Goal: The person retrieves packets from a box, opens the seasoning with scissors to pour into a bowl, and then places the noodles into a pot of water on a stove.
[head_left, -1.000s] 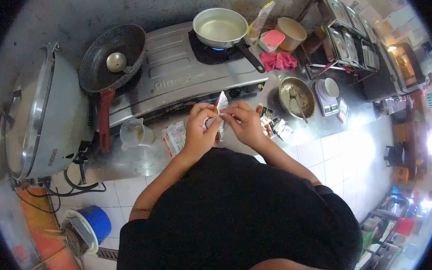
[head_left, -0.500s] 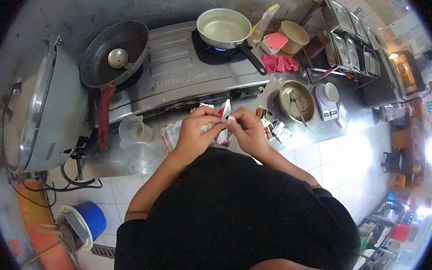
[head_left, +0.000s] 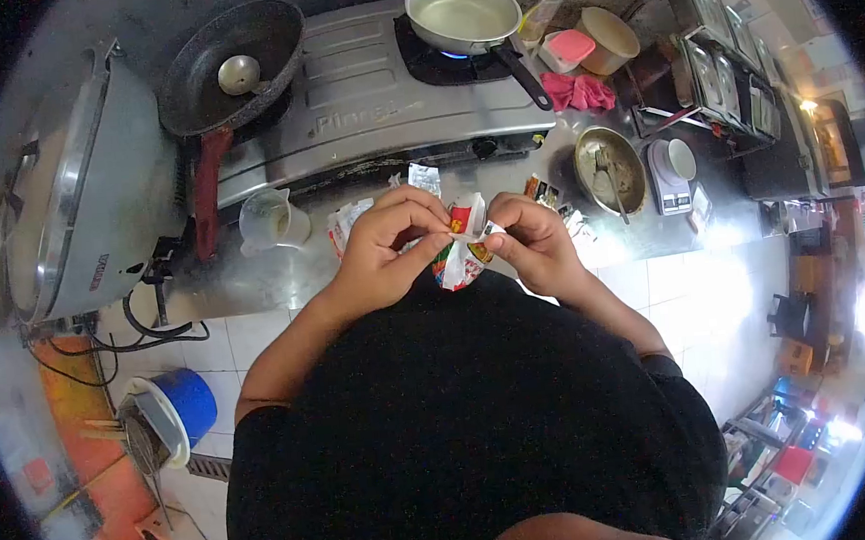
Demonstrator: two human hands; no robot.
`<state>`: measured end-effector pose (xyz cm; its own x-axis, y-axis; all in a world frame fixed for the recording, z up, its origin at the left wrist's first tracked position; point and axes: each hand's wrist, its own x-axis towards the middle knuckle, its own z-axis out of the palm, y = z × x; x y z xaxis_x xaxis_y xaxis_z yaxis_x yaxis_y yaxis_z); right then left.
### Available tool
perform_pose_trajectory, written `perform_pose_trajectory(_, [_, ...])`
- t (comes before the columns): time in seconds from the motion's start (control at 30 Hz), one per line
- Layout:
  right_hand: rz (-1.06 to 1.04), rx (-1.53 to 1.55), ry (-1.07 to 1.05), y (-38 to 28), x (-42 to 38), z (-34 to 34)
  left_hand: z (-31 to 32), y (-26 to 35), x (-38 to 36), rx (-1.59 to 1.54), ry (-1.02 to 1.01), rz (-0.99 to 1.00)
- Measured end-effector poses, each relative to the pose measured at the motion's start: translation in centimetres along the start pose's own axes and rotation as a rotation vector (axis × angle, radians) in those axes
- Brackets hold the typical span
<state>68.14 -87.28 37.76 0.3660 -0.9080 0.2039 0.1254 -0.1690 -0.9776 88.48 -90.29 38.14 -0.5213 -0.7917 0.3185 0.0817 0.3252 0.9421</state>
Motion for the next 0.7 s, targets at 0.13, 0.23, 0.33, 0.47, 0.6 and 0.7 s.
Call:
perform_pose_trajectory(0.13, [-0.045, 0.109, 0.048, 1.1, -0.5, 0.1, 0.0, -1.5, -0.3, 0.063, 0.095, 0.076])
perform_pose_trajectory(0.23, [-0.119, 0.199, 0.167, 1.3, -0.4, 0.1, 0.3, -2.8, -0.3, -0.301, 0.213, 0.067])
perform_pose_trajectory(0.33, [-0.135, 0.07, 0.119, 0.7, -0.3, 0.3, 1.2, -3.2, 0.0, -0.351, 0.193, 0.173])
perform_pose_trajectory(0.47, [-0.317, -0.552, 0.123, -2.7, 1.7, 0.5, 1.8, -3.2, 0.5, -0.426, 0.24, 0.202])
perform_pose_trajectory(0.6, [-0.268, -0.843, -0.081, -4.5, 2.6, 0.8, 2.6, -2.5, 0.2, -0.377, 0.252, 0.059])
perform_pose_trajectory(0.7, [-0.299, -0.71, -0.2, -4.2, 2.6, 0.6, 2.0, -3.1, 0.1, -0.479, 0.318, -0.085])
